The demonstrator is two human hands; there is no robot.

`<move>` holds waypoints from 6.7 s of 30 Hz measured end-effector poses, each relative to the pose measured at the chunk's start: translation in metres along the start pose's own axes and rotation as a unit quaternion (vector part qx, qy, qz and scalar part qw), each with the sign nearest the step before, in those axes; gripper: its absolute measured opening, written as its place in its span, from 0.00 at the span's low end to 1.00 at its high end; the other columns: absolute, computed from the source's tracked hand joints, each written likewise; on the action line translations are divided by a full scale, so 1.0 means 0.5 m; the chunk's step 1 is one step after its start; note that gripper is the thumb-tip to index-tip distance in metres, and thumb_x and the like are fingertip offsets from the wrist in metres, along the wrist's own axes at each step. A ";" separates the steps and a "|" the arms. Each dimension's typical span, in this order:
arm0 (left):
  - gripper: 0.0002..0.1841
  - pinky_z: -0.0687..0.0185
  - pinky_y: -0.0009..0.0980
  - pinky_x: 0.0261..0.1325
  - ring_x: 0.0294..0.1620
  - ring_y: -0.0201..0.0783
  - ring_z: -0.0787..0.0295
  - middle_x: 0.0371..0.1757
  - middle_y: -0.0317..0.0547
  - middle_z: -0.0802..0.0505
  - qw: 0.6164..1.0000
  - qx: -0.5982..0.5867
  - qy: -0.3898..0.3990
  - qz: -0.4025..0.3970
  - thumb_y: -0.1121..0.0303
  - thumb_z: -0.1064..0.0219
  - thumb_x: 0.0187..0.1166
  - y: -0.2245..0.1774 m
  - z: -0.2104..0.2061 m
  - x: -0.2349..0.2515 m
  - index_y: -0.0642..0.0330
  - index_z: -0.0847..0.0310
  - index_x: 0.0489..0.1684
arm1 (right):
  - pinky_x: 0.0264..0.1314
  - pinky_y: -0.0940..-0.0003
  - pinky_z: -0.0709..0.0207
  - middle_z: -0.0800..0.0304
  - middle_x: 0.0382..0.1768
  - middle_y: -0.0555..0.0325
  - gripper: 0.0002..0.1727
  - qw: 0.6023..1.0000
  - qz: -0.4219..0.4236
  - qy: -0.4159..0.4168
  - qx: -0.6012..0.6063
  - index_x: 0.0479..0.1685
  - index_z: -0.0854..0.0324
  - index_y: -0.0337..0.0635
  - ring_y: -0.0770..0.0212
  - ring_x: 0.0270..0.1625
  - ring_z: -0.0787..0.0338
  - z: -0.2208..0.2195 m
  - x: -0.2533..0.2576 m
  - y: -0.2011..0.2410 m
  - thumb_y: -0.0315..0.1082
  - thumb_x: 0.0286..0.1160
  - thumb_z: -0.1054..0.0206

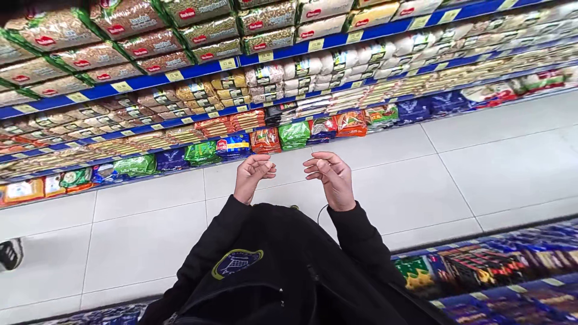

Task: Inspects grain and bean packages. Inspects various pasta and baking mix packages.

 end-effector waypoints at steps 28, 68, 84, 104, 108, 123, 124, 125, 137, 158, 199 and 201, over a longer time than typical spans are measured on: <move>0.42 0.23 0.52 0.76 0.82 0.56 0.28 0.86 0.62 0.31 0.938 -0.057 -0.311 0.144 0.47 0.31 0.81 0.131 0.179 0.770 0.62 0.45 0.89 | 0.45 0.59 0.07 0.05 0.51 0.41 0.26 0.984 -0.080 -0.149 -0.046 0.65 0.19 0.33 0.50 0.47 0.03 0.103 0.164 -0.029 0.48 0.82 0.34; 0.33 0.21 0.49 0.74 0.82 0.49 0.26 0.85 0.50 0.28 0.960 -0.099 -0.237 0.113 0.52 0.35 0.84 0.088 0.134 0.775 0.50 0.39 0.87 | 0.48 0.55 0.09 0.08 0.54 0.41 0.27 0.987 -0.102 -0.124 0.027 0.71 0.25 0.32 0.49 0.50 0.05 0.081 0.181 -0.040 0.40 0.79 0.31; 0.34 0.11 0.48 0.61 0.66 0.53 0.14 0.77 0.61 0.21 0.956 -0.085 -0.251 0.126 0.57 0.32 0.82 0.040 0.053 0.452 0.58 0.38 0.86 | 0.52 0.52 0.08 0.07 0.54 0.43 0.32 0.990 -0.112 -0.017 -0.083 0.73 0.25 0.31 0.49 0.54 0.05 0.107 0.195 -0.069 0.45 0.76 0.30; 0.34 0.09 0.48 0.62 0.60 0.50 0.09 0.64 0.57 0.11 0.990 -0.006 -0.027 -0.136 0.61 0.22 0.74 -0.137 -0.244 0.089 0.63 0.31 0.77 | 0.70 0.52 0.16 0.20 0.72 0.46 0.38 0.990 0.114 0.059 0.064 0.85 0.40 0.38 0.52 0.69 0.14 0.063 0.156 0.158 0.36 0.77 0.29; 0.32 0.11 0.51 0.65 0.60 0.51 0.09 0.62 0.59 0.10 0.986 -0.025 -0.047 -0.156 0.67 0.20 0.72 -0.128 -0.250 0.066 0.66 0.29 0.75 | 0.70 0.53 0.15 0.20 0.71 0.47 0.39 0.989 0.100 0.075 0.084 0.85 0.41 0.39 0.53 0.68 0.13 0.069 0.135 0.165 0.33 0.75 0.27; 0.32 0.11 0.48 0.65 0.61 0.49 0.09 0.63 0.57 0.10 0.985 -0.082 -0.047 -0.147 0.68 0.20 0.71 -0.108 -0.238 0.059 0.64 0.28 0.75 | 0.71 0.53 0.16 0.21 0.74 0.46 0.44 0.989 0.087 0.101 0.058 0.86 0.42 0.39 0.52 0.70 0.14 0.080 0.118 0.163 0.30 0.69 0.23; 0.32 0.11 0.47 0.65 0.61 0.49 0.09 0.63 0.57 0.10 0.985 -0.082 -0.048 -0.144 0.68 0.20 0.71 -0.104 -0.235 0.060 0.64 0.28 0.75 | 0.70 0.54 0.16 0.21 0.73 0.47 0.43 0.990 0.082 0.095 0.058 0.85 0.41 0.40 0.53 0.70 0.14 0.081 0.117 0.160 0.30 0.68 0.23; 0.32 0.11 0.47 0.64 0.60 0.49 0.08 0.62 0.57 0.10 0.985 -0.081 -0.050 -0.143 0.69 0.20 0.70 -0.101 -0.233 0.061 0.65 0.28 0.74 | 0.70 0.54 0.16 0.20 0.73 0.47 0.43 0.991 0.079 0.091 0.062 0.85 0.41 0.40 0.53 0.69 0.14 0.083 0.116 0.157 0.30 0.68 0.23; 0.32 0.09 0.46 0.60 0.56 0.50 0.07 0.59 0.59 0.08 0.988 -0.066 -0.064 -0.127 0.69 0.20 0.69 -0.080 -0.213 0.060 0.66 0.27 0.73 | 0.68 0.53 0.14 0.18 0.70 0.46 0.42 0.993 0.054 0.076 0.072 0.84 0.38 0.41 0.51 0.66 0.11 0.083 0.112 0.129 0.28 0.66 0.22; 0.32 0.10 0.47 0.62 0.58 0.51 0.07 0.61 0.60 0.10 0.989 -0.049 -0.060 -0.129 0.72 0.22 0.71 -0.070 -0.201 0.044 0.67 0.30 0.75 | 0.65 0.51 0.12 0.16 0.68 0.44 0.43 0.993 0.055 0.057 0.089 0.85 0.38 0.39 0.50 0.63 0.10 0.080 0.101 0.110 0.26 0.64 0.22; 0.32 0.13 0.45 0.66 0.60 0.51 0.10 0.63 0.61 0.14 0.947 -0.301 -0.109 0.010 0.83 0.29 0.72 0.056 -0.172 0.122 0.65 0.40 0.76 | 0.61 0.52 0.10 0.14 0.63 0.39 0.42 0.994 -0.016 -0.036 0.103 0.84 0.39 0.35 0.48 0.58 0.08 0.101 0.145 0.024 0.25 0.66 0.25; 0.32 0.12 0.46 0.65 0.59 0.53 0.10 0.64 0.63 0.15 0.942 -0.305 -0.135 0.048 0.85 0.32 0.74 0.089 -0.156 0.155 0.65 0.43 0.77 | 0.59 0.52 0.09 0.14 0.62 0.37 0.42 0.991 -0.041 -0.065 0.106 0.85 0.40 0.34 0.46 0.56 0.07 0.105 0.168 -0.016 0.24 0.67 0.26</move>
Point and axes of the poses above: each hand's wrist, its own x-axis towards the middle knuckle, its own z-axis out of the back of the hand, y = z × x, the point moved 4 cm from there along x, towards the middle knuckle
